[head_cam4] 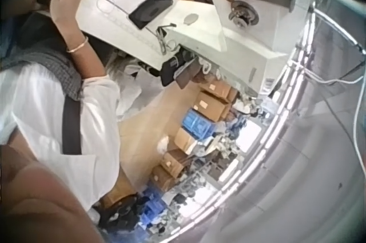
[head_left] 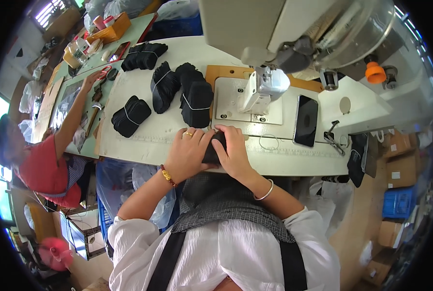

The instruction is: Assembling and stitching black shoe upper components using an industrial sewing machine.

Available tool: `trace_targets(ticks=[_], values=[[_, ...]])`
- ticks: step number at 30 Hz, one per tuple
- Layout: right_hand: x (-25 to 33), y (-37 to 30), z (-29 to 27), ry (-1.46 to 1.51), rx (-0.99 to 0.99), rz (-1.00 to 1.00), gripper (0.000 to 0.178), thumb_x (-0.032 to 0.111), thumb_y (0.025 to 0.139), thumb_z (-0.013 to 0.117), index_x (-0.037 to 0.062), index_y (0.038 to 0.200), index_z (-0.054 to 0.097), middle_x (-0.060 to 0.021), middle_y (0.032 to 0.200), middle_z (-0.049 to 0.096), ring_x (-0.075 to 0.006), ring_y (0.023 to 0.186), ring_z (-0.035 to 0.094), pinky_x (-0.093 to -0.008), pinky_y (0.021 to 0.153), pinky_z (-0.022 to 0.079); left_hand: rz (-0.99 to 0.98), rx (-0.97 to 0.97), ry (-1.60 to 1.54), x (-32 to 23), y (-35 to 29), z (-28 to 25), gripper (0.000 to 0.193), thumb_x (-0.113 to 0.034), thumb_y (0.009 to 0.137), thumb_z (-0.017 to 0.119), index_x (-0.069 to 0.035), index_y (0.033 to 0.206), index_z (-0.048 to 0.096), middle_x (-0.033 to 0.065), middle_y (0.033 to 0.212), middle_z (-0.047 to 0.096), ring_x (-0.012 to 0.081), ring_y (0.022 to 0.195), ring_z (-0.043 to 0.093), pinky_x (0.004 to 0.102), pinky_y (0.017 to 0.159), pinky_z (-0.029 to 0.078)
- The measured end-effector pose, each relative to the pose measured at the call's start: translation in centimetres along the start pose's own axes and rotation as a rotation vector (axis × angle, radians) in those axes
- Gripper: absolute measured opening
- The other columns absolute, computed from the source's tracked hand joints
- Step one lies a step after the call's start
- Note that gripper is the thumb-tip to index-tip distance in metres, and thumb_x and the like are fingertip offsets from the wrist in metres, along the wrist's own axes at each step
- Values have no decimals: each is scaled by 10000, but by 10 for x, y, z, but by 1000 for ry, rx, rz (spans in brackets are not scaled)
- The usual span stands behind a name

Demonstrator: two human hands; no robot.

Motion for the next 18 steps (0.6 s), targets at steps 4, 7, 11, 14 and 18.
trace_targets(ticks=[4,7,11,14,18], values=[[-3,-3,4,102,-15,36,326,89,935,596,0,1245,552,-192,1112,578,-382,1048,552,-443,938,445,66,-5,136,-8,-2,1,927,-437,594,891,-13,1321,504,125,1237,580,306,1237,511,497,1130,339],[-3,-5,7,148,11,72,307,49,951,563,-1,1253,547,-201,1130,575,-372,1057,580,-411,943,461,117,-14,69,-4,-5,6,934,-488,607,870,30,1292,505,150,1207,585,313,1190,538,432,1042,407],[-13,-6,11,134,26,78,296,73,986,516,-22,1266,531,-198,1142,584,-345,1049,591,-408,957,459,133,9,44,-1,-2,11,872,-552,619,848,5,1212,536,133,1088,603,288,1025,591,392,900,457],[-9,-3,10,180,119,125,323,113,1004,510,-22,1298,523,-191,1156,588,-299,1025,590,-384,947,459,106,29,6,5,-3,9,856,-558,621,853,-14,1204,542,125,1065,608,295,1020,606,393,879,471],[-20,1,-2,613,209,259,445,212,998,556,4,1383,472,-123,1206,580,-208,1068,569,-356,967,454,-118,1,-407,18,-19,-8,841,-523,670,871,-9,1239,526,194,1185,629,376,1110,622,436,913,500]])
Point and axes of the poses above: each hand's wrist, its own y-axis towards the middle knuckle, its own z-axis out of the palm, x = y × z, the point moved 8 cm from there along y, towards the middle knuckle
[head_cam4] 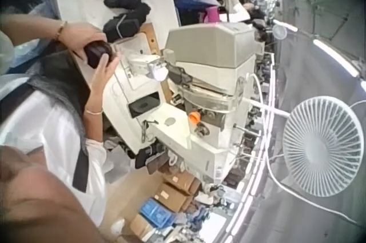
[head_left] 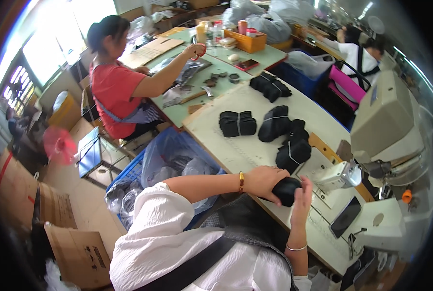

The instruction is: Assembling and stitching black shoe upper components using an industrial sewing machine.

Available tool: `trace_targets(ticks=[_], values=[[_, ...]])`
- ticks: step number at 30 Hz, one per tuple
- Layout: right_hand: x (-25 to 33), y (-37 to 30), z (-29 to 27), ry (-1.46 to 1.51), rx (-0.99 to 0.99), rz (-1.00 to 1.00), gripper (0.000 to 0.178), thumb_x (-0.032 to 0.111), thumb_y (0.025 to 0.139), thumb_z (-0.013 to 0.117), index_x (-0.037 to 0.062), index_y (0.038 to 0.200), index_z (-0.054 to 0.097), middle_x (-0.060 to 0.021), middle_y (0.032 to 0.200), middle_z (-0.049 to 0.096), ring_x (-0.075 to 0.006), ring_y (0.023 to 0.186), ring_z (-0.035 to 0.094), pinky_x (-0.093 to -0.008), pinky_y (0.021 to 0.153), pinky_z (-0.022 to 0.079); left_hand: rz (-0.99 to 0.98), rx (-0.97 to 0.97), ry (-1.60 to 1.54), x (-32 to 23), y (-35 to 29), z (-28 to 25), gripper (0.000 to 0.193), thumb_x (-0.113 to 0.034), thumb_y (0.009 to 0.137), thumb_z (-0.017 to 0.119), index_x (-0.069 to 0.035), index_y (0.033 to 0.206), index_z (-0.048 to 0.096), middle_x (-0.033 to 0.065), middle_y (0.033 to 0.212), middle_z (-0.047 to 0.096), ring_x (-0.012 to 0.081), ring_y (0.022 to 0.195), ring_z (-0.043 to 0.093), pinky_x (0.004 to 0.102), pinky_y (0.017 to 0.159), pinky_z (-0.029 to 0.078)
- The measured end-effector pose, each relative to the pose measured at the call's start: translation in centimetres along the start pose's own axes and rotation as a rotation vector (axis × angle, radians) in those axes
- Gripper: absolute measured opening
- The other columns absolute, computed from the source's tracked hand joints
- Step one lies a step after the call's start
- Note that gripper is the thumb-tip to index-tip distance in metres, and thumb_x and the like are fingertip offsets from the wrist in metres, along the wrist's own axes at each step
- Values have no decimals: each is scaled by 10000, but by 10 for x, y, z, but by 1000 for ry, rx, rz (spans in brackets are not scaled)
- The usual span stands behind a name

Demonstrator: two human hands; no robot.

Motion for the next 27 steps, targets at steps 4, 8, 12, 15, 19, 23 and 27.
trace_targets(ticks=[4,8,12,15,19,23,27], values=[[13,1,32,213,207,-60,653,388,980,605,40,1493,398,-108,1334,534,-219,1225,545,-362,1044,424,-209,-275,-1392,39,-48,15,758,-515,963,636,-34,1495,389,117,1347,590,197,1195,604,349,994,503],[-3,-17,104,14,447,4,779,378,897,737,9,1483,381,-162,1370,507,-279,1264,524,-407,1061,415,-247,-467,-1808,19,-102,18,886,-764,914,363,-116,1519,376,81,1429,535,203,1285,545,410,1107,417],[8,-49,152,-221,614,-17,848,366,836,793,-57,1442,376,-230,1373,478,-352,1283,507,-419,1052,435,-392,-585,-1694,37,-159,65,911,-758,921,345,-86,1537,329,98,1506,456,254,1380,462,451,1162,369],[-6,-66,163,-322,594,14,878,353,799,815,-85,1421,376,-266,1345,490,-411,1252,527,-438,1023,463,-501,-771,-1599,46,-184,84,853,-701,957,392,-40,1495,372,138,1455,496,264,1339,506,441,1132,407],[-31,-73,158,-414,556,25,847,326,788,810,-88,1402,398,-305,1294,542,-441,1173,586,-458,973,498,-612,-826,-1564,62,-206,101,845,-642,964,504,-10,1500,340,123,1465,480,256,1352,489,428,1124,419],[-29,-78,155,-409,555,72,816,308,779,823,-96,1368,431,-305,1200,620,-446,1066,651,-449,916,533,-499,-737,-1550,59,-208,93,904,-559,855,750,1,1459,378,109,1412,512,241,1325,505,412,1112,423],[-27,-87,155,-527,533,-6,851,331,778,815,-103,1385,406,-317,1237,599,-461,1025,660,-470,869,554,-432,-728,-1440,50,-200,88,923,-545,845,764,-25,1490,358,122,1470,481,261,1343,501,420,1125,420]])
Point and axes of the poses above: each hand's wrist, its own y-axis towards the middle knuckle, its own z-axis out of the palm, x = y × z, the point moved 8 cm from there along y, towards the middle knuckle
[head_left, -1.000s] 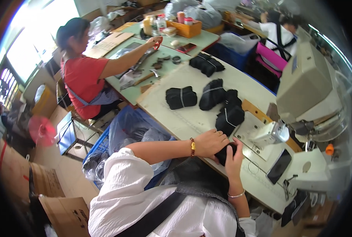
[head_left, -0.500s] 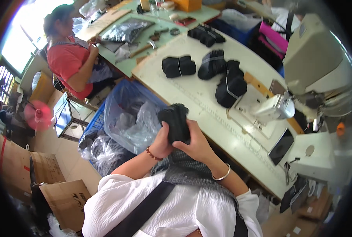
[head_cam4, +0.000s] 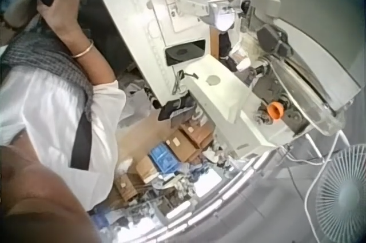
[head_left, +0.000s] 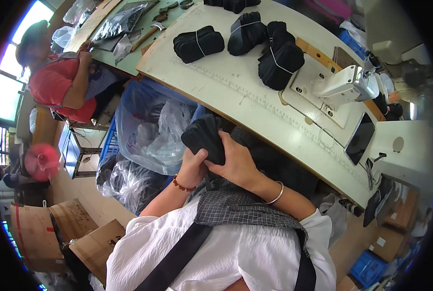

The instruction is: Assembling and stitching black shoe upper components using an industrial sewing machine.

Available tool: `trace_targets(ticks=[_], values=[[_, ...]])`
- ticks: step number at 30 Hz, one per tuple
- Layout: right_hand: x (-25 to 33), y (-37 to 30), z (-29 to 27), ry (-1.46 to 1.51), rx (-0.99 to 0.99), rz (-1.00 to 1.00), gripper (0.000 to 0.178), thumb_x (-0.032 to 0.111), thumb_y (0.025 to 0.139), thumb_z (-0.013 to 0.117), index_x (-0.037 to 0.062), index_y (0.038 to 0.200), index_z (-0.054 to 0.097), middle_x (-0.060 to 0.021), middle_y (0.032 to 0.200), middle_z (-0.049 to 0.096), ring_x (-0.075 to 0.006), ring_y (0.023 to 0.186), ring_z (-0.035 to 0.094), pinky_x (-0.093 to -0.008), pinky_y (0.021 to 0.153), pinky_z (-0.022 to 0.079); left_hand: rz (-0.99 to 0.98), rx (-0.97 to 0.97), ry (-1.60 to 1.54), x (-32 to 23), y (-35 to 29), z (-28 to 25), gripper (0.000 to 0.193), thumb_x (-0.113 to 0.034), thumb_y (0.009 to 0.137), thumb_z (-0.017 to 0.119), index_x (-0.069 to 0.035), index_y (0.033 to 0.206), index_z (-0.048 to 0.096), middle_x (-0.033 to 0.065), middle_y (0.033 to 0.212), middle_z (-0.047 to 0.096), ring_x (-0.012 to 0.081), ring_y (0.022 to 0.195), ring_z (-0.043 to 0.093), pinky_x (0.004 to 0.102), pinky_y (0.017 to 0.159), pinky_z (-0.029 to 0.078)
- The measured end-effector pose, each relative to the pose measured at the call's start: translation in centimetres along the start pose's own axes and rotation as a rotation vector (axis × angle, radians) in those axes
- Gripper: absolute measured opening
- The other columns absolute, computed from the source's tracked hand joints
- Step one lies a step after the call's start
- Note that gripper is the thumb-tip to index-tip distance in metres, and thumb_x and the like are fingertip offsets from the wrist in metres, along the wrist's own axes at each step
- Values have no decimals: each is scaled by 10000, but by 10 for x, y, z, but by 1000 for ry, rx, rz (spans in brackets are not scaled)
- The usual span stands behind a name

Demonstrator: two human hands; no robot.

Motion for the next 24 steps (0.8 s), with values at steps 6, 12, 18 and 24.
trace_targets(ticks=[6,12,18,24], values=[[3,-7,5,27,-15,6,918,338,778,814,-97,1434,340,-321,1258,594,-454,1016,669,-467,846,567,-76,25,-37,5,-5,-2,923,-475,804,824,-13,1466,376,100,1404,510,229,1291,523,385,1079,449],[2,-12,13,-79,-49,-61,1039,395,749,853,-45,1495,279,-303,1185,616,-436,977,682,-444,820,565,-102,-92,-51,14,-4,-13,711,-289,860,772,-15,1420,430,89,1321,547,223,1216,561,378,1038,470],[1,-13,-17,-18,44,-26,811,551,824,748,-16,1353,510,-192,1084,623,-384,927,665,-436,759,552,-281,-18,-215,13,-7,-27,645,-264,893,711,-4,1420,445,139,1304,594,276,1197,602,438,1044,492],[-41,-14,-8,680,27,136,477,298,928,752,-20,1238,578,-27,983,578,-97,885,580,-255,773,488,-431,67,-287,30,-12,-7,748,-337,834,783,-11,1420,453,127,1316,588,259,1208,595,419,1031,500]])
Point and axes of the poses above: each hand's wrist, its own y-axis towards the middle knuckle, its own z-axis out of the palm, x = y × z, the point moved 8 cm from there along y, towards the middle knuckle
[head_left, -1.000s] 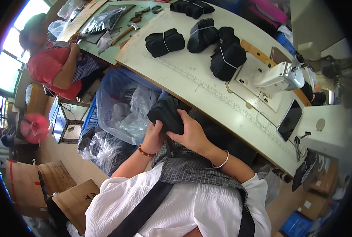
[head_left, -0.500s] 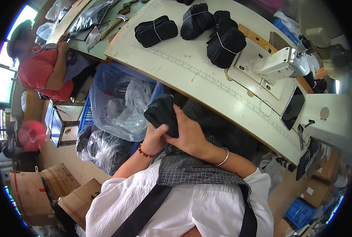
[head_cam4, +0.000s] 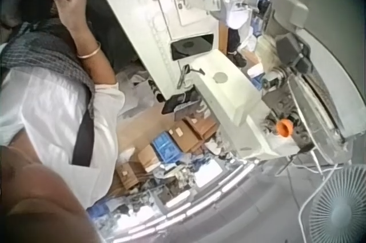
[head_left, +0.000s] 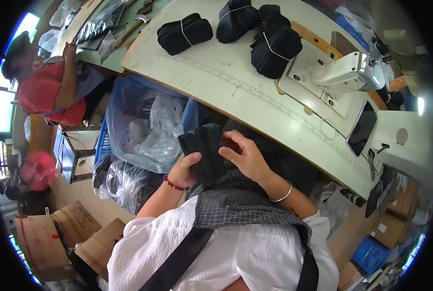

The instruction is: Assembling and stitching black shoe upper components using an industrial sewing machine.

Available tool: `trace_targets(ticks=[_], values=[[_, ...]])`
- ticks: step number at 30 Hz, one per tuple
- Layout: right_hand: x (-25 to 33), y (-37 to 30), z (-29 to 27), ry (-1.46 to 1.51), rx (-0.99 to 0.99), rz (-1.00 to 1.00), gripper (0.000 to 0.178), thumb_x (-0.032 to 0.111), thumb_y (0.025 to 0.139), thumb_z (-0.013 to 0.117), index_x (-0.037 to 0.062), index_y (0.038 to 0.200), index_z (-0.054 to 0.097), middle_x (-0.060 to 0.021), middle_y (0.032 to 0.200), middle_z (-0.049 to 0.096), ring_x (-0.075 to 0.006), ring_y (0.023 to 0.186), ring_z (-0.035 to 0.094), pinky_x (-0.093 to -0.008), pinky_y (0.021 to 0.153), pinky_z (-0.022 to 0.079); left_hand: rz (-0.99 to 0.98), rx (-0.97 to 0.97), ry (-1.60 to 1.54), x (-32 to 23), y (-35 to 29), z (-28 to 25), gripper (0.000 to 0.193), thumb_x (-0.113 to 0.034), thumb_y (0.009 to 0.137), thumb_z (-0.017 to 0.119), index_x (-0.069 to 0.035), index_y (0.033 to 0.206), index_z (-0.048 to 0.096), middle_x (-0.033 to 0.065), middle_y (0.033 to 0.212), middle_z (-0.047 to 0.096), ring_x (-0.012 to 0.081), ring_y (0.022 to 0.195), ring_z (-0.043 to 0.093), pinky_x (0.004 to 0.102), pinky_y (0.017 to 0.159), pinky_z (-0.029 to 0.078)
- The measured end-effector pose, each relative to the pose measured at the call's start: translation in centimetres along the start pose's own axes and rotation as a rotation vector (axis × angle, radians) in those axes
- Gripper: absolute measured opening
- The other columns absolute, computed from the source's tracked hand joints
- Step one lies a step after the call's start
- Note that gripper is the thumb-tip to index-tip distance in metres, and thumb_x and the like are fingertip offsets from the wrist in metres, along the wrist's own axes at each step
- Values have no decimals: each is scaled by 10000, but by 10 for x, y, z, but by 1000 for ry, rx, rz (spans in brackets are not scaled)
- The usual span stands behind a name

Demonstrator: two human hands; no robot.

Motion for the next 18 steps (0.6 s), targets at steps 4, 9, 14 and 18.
trace_targets(ticks=[4,9,14,18], values=[[-1,-5,0,284,28,128,449,269,918,771,8,1220,565,5,963,606,-68,871,580,-238,784,490,5,89,33,7,3,11,767,-372,817,759,0,1412,449,130,1309,587,260,1218,596,434,1049,502],[6,-17,-3,231,46,111,461,269,900,791,23,1208,553,9,946,617,-57,864,583,-233,783,499,-40,176,58,20,2,18,789,-374,760,805,-25,1383,470,119,1268,597,257,1169,615,449,1018,525],[6,-21,-6,340,-1,111,425,227,909,780,20,1205,555,22,896,596,-49,826,575,-226,725,505,-63,150,70,29,5,13,791,-407,740,807,-28,1356,488,123,1206,612,271,1094,641,447,943,561],[2,-25,-6,388,14,131,402,185,915,771,14,1206,553,27,865,578,-54,809,577,-237,709,519,-80,156,42,34,7,14,832,-467,706,797,-26,1344,497,130,1156,621,276,1023,658,439,878,581]])
Point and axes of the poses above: each hand's wrist, its own y-axis towards the middle knuckle, its own z-axis out of the palm, x = y × z, the point moved 8 cm from there along y, towards the middle knuckle
